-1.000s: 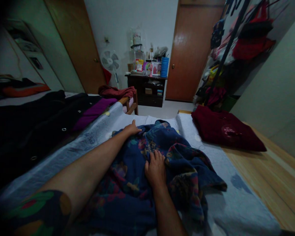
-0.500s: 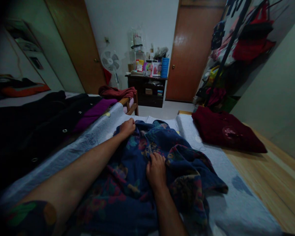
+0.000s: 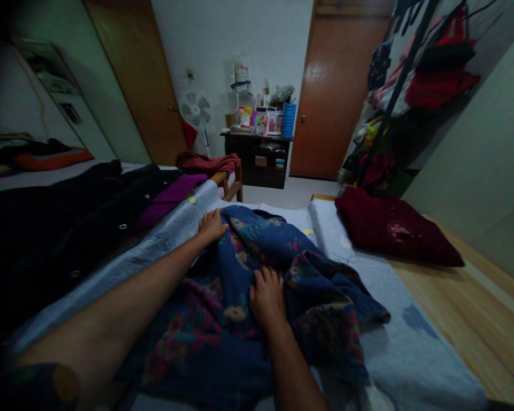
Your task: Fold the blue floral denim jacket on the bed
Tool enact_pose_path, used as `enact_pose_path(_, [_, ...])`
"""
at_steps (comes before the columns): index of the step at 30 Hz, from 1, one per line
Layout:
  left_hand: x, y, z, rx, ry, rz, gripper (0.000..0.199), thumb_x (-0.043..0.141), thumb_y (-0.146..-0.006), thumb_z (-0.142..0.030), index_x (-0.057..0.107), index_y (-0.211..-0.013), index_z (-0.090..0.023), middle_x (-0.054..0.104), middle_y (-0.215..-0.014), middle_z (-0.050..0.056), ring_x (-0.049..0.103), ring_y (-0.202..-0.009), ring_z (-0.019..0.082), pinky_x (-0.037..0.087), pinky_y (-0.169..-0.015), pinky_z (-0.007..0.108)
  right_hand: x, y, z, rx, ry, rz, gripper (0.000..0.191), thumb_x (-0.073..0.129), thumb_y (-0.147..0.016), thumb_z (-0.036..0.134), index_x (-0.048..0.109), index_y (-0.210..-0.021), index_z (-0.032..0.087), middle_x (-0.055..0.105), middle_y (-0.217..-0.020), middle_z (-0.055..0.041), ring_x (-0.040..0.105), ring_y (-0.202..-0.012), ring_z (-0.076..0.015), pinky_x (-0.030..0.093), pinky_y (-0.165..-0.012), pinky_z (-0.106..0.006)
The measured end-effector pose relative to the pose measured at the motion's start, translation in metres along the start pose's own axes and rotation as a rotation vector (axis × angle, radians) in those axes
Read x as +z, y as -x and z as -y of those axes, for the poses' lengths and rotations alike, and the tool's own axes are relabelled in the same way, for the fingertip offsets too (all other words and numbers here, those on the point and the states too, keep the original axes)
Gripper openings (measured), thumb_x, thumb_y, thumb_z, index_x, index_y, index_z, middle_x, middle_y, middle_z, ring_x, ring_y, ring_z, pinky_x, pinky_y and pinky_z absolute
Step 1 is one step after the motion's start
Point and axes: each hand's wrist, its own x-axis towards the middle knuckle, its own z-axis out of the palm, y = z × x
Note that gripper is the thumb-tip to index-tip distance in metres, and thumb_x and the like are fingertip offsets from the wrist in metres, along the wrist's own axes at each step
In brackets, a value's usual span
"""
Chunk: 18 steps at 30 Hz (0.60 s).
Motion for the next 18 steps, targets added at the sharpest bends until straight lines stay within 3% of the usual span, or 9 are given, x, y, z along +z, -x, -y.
enact_pose_path(3, [0.010, 0.047, -0.011, 0.243, -0.068, -0.070, 0.068, 0.059, -0.083, -0.035, 0.036, -0.146, -0.020, 0.024, -0.160, 0.014, 0.012, -0.148, 0.036, 0.014, -0.118, 0.055, -0.003, 0.000, 0.000, 0.008, 0.003, 0.022, 0.039, 0.049, -0.091, 0.028, 0.058, -0.128, 0.020, 0.053, -0.141, -0.0106, 0.042, -0.132, -0.0300, 0.028, -0.111, -0.051])
enact_pose_path(6, [0.013, 0.090, -0.010, 0.437, -0.046, 0.146, 0.061, 0.062, -0.080, -0.038, 0.047, -0.139, -0.030, 0.026, -0.160, 0.008, 0.009, -0.149, 0.038, 0.009, -0.117, 0.060, -0.007, 0.000, 0.001, -0.006, 0.006, 0.013, 0.038, 0.050, -0.091, 0.027, 0.059, -0.127, 0.020, 0.054, -0.140, -0.0112, 0.044, -0.131, -0.0301, 0.030, -0.110, -0.050])
enact_pose_path(8, [0.015, 0.110, 0.001, 0.437, -0.020, 0.308, 0.063, 0.067, -0.074, -0.042, 0.051, -0.135, -0.032, 0.025, -0.161, 0.007, 0.007, -0.147, 0.044, 0.012, -0.114, 0.066, -0.007, 0.000, 0.002, -0.018, -0.002, -0.001, 0.037, 0.052, -0.091, 0.027, 0.060, -0.126, 0.020, 0.055, -0.139, -0.0114, 0.046, -0.130, -0.0299, 0.032, -0.109, -0.049])
enact_pose_path(10, [0.018, 0.122, 0.017, 0.398, 0.019, 0.338, 0.065, 0.062, -0.078, -0.044, 0.046, -0.140, -0.032, 0.021, -0.162, 0.007, 0.008, -0.147, 0.045, 0.017, -0.112, 0.067, -0.009, 0.001, 0.001, -0.017, -0.026, -0.013, 0.037, 0.054, -0.089, 0.026, 0.061, -0.125, 0.020, 0.056, -0.137, -0.0116, 0.048, -0.128, -0.0292, 0.034, -0.108, -0.047])
enact_pose_path(13, [0.023, 0.125, 0.041, 0.308, 0.106, 0.284, 0.064, 0.047, -0.089, -0.045, 0.032, -0.149, -0.027, 0.018, -0.162, 0.010, 0.016, -0.147, 0.039, 0.023, -0.113, 0.060, -0.023, 0.002, -0.002, -0.027, -0.134, 0.025, 0.035, 0.056, -0.086, 0.022, 0.064, -0.119, 0.018, 0.062, -0.130, -0.0122, 0.055, -0.122, -0.0254, 0.040, -0.105, -0.040])
enact_pose_path(15, [0.025, 0.119, 0.053, 0.254, 0.168, 0.216, 0.063, 0.043, -0.092, -0.041, 0.029, -0.150, -0.020, 0.020, -0.161, 0.014, 0.020, -0.147, 0.033, 0.025, -0.116, 0.051, -0.044, 0.002, -0.007, -0.047, -0.243, 0.027, 0.031, 0.054, -0.086, 0.020, 0.066, -0.114, 0.017, 0.068, -0.118, -0.0108, 0.063, -0.109, -0.0213, 0.045, -0.099, -0.034])
enact_pose_path(18, [0.025, 0.101, 0.064, 0.137, 0.268, 0.067, 0.060, 0.044, -0.090, -0.032, 0.032, -0.147, -0.017, 0.030, -0.156, 0.015, 0.027, -0.146, 0.027, 0.027, -0.117, 0.043, -0.088, 0.002, -0.021, -0.069, -0.280, -0.175, 0.032, 0.049, -0.088, 0.023, 0.065, -0.115, 0.016, 0.068, -0.116, -0.0105, 0.063, -0.108, -0.0210, 0.046, -0.099, -0.034])
